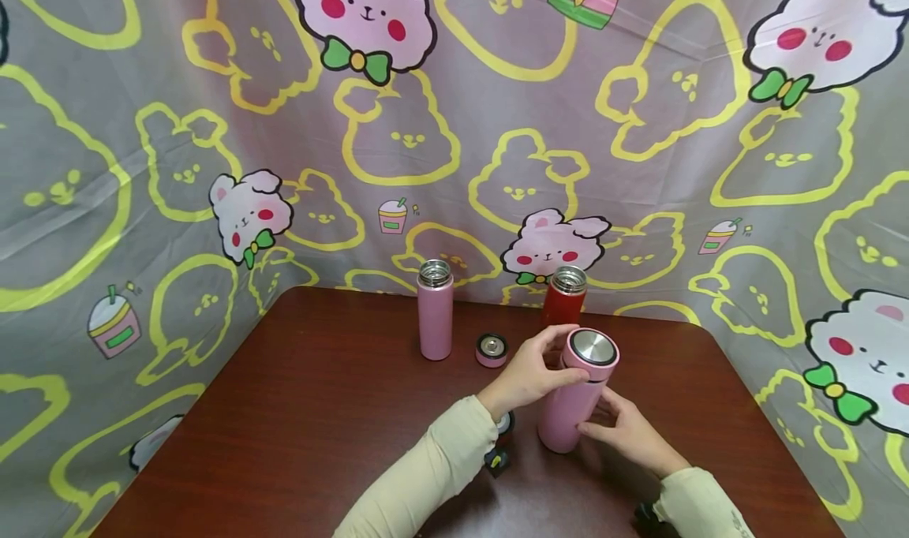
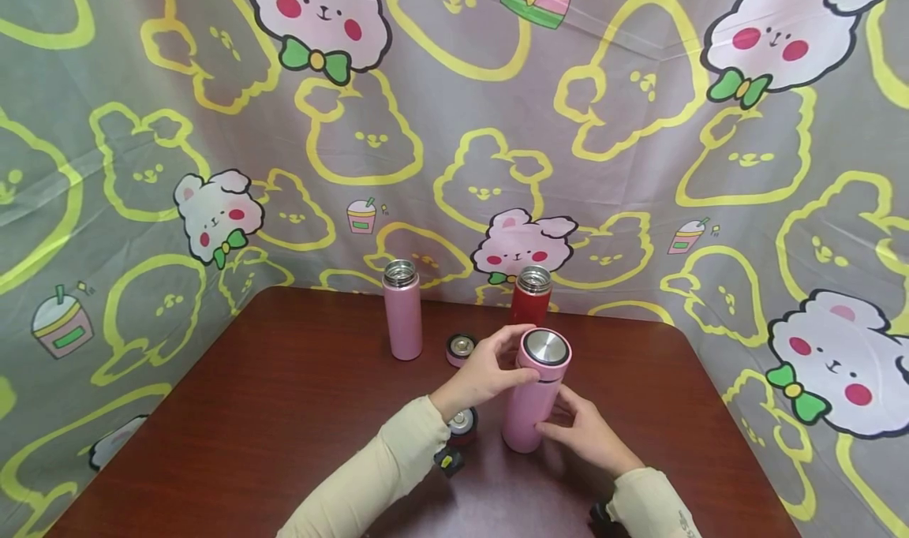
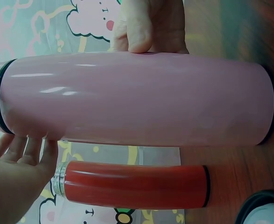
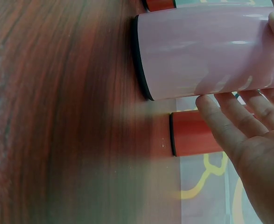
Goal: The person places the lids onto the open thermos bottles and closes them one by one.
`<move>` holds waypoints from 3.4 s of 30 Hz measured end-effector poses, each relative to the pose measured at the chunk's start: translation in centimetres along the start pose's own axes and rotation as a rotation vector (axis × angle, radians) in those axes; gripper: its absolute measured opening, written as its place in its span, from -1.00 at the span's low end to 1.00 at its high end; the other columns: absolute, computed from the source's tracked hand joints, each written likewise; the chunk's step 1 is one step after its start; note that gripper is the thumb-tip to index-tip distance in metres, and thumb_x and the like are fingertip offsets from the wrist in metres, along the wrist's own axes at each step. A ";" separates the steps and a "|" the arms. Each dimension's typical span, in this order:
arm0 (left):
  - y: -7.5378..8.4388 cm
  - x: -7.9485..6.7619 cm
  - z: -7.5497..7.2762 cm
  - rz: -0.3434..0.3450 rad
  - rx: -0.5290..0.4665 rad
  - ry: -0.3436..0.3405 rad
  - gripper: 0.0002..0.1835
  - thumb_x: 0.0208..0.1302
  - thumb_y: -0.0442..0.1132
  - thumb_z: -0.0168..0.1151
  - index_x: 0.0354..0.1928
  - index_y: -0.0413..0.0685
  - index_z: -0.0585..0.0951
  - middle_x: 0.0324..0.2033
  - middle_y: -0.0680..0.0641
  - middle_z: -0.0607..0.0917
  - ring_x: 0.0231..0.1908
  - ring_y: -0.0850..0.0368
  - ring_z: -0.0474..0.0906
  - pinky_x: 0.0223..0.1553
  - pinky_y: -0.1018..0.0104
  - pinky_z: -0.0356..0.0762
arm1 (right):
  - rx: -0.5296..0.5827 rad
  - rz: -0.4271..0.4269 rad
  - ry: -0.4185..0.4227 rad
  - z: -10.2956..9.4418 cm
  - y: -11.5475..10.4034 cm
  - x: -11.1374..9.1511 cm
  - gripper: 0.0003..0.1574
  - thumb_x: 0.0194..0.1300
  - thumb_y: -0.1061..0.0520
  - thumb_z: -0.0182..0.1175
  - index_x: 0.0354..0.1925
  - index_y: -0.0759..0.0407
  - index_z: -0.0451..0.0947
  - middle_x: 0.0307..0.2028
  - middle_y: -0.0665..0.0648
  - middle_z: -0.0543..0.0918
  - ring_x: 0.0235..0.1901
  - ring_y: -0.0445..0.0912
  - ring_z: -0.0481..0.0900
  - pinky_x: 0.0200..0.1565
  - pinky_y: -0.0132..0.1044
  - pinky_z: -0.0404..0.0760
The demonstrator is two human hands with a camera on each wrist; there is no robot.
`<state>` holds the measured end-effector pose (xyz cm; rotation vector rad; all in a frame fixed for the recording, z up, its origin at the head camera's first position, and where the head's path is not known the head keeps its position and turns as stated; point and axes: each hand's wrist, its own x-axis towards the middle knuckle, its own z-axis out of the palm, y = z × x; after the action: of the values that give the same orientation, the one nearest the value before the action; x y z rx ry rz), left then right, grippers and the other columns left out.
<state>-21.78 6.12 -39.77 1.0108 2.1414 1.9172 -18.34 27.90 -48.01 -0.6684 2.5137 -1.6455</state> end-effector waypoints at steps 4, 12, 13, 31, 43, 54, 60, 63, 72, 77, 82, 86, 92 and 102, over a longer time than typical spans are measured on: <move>0.0 0.0 0.1 -0.001 -0.007 -0.001 -0.33 0.13 -0.27 0.37 0.29 0.04 0.35 0.05 0.14 0.53 -0.09 0.33 0.49 -0.07 0.41 0.48 | -0.001 0.037 0.007 -0.1 0.0 0.0 -0.17 0.16 0.17 0.33 0.32 0.28 0.21 0.14 0.34 0.47 -0.01 -0.23 0.54 -0.05 -0.27 0.54; 0.0 0.0 0.2 -0.007 -0.027 -0.005 -0.35 0.12 -0.27 0.37 0.26 0.06 0.36 0.04 0.16 0.53 -0.08 0.32 0.49 -0.07 0.39 0.47 | -0.009 0.041 -0.004 -0.2 0.3 0.0 -0.18 0.17 0.15 0.33 0.32 0.25 0.21 0.13 0.33 0.48 -0.01 -0.21 0.54 -0.04 -0.24 0.54; 0.0 0.0 0.1 -0.008 -0.032 -0.008 -0.36 0.13 -0.27 0.37 0.26 0.06 0.36 0.04 0.16 0.53 -0.08 0.32 0.48 -0.06 0.39 0.47 | -0.005 0.040 -0.003 -0.2 0.3 0.0 -0.18 0.17 0.16 0.33 0.31 0.26 0.21 0.12 0.32 0.49 -0.01 -0.21 0.54 -0.04 -0.24 0.54; -1.0 0.6 0.0 0.054 -0.154 -0.156 -0.36 0.22 -0.23 0.21 0.32 -0.03 0.24 0.13 0.02 0.48 0.08 0.30 0.39 0.09 0.34 0.37 | 0.004 0.004 -0.013 -0.1 0.6 0.0 -0.20 0.18 0.20 0.31 0.30 0.32 0.20 0.12 0.36 0.48 -0.01 -0.20 0.55 -0.05 -0.29 0.55; -0.9 1.1 -0.3 0.010 -0.245 -0.197 -0.43 0.25 -0.40 0.11 0.30 -0.22 0.23 0.15 -0.20 0.41 0.02 0.36 0.38 0.13 0.37 0.33 | -0.006 0.013 -0.020 -0.2 0.1 0.1 -0.17 0.18 0.18 0.32 0.32 0.33 0.19 0.13 0.37 0.46 0.01 -0.23 0.52 -0.02 -0.23 0.53; -1.9 1.2 -0.2 0.064 -0.248 -0.196 -0.42 0.23 -0.20 0.05 0.30 -0.16 0.28 0.13 -0.04 0.46 0.08 0.28 0.36 0.16 0.29 0.28 | -0.010 0.033 -0.015 -0.2 0.3 0.1 -0.17 0.17 0.16 0.33 0.31 0.31 0.20 0.14 0.34 0.47 0.01 -0.18 0.54 -0.01 -0.16 0.54; -1.7 1.3 -0.1 0.056 -0.243 -0.190 -0.41 0.20 -0.16 -0.01 0.30 -0.13 0.27 0.14 -0.02 0.44 0.11 0.28 0.33 0.15 0.27 0.27 | 0.001 0.036 -0.017 -0.2 0.5 0.1 -0.17 0.17 0.16 0.33 0.31 0.32 0.20 0.14 0.35 0.46 0.00 -0.21 0.54 -0.03 -0.25 0.53; -1.5 1.3 0.0 0.047 -0.264 -0.190 -0.41 0.19 -0.16 -0.04 0.28 -0.19 0.26 0.12 -0.12 0.44 0.07 0.30 0.34 0.14 0.28 0.28 | -0.005 0.026 -0.014 -0.2 0.4 0.1 -0.18 0.17 0.17 0.33 0.30 0.33 0.21 0.13 0.36 0.47 0.00 -0.20 0.54 -0.03 -0.21 0.54; -1.3 1.8 0.1 0.033 -0.304 -0.218 -0.40 0.15 -0.18 -0.17 0.25 -0.32 0.24 0.12 -0.32 0.38 0.05 0.29 0.34 0.19 0.25 0.18 | -0.016 0.006 -0.019 -0.2 0.3 0.2 -0.19 0.17 0.17 0.32 0.30 0.33 0.21 0.13 0.35 0.47 0.01 -0.19 0.54 -0.03 -0.26 0.53; -1.3 2.0 0.3 0.023 -0.345 -0.252 -0.38 0.16 -0.18 -0.26 0.25 -0.36 0.21 0.13 -0.35 0.34 0.06 0.27 0.33 0.21 0.23 0.14 | -0.009 0.012 -0.018 -0.2 0.1 0.1 -0.19 0.17 0.17 0.33 0.30 0.33 0.21 0.12 0.35 0.48 0.00 -0.19 0.54 -0.04 -0.28 0.53; -1.4 2.0 0.4 0.028 -0.353 -0.249 -0.37 0.16 -0.16 -0.28 0.25 -0.40 0.22 0.14 -0.37 0.33 0.07 0.25 0.32 0.22 0.22 0.14 | 0.005 0.006 -0.033 -0.1 0.1 0.1 -0.19 0.18 0.19 0.32 0.30 0.36 0.19 0.13 0.39 0.46 0.01 -0.22 0.53 -0.03 -0.29 0.53; -1.4 2.1 0.4 0.019 -0.389 -0.252 -0.35 0.16 -0.15 -0.30 0.26 -0.39 0.24 0.15 -0.42 0.34 0.07 0.24 0.36 0.22 0.21 0.16 | 0.009 0.018 -0.046 -0.1 0.0 0.0 -0.18 0.19 0.18 0.31 0.30 0.37 0.18 0.14 0.40 0.44 0.01 -0.22 0.53 -0.03 -0.30 0.52; -1.6 2.4 0.6 0.011 -0.451 -0.237 -0.37 0.21 -0.18 -0.31 0.30 -0.36 0.24 0.20 -0.39 0.34 0.10 0.20 0.39 0.21 0.21 0.19 | -0.015 0.082 -0.039 -0.2 -0.2 0.1 -0.16 0.17 0.12 0.33 0.32 0.28 0.20 0.16 0.32 0.46 0.04 -0.11 0.52 0.01 -0.22 0.51; -1.6 2.4 0.7 0.021 -0.434 -0.222 -0.40 0.30 -0.17 -0.35 0.31 -0.34 0.25 0.24 -0.33 0.34 0.15 0.18 0.37 0.23 0.24 0.20 | -0.012 0.082 -0.026 -0.3 0.0 0.2 -0.17 0.17 0.12 0.33 0.32 0.26 0.20 0.15 0.31 0.46 0.03 -0.15 0.52 0.04 0.03 0.48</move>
<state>-23.97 7.97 -40.47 1.0910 1.5124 2.0390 -18.63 28.10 -47.84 -0.5756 2.4996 -1.5854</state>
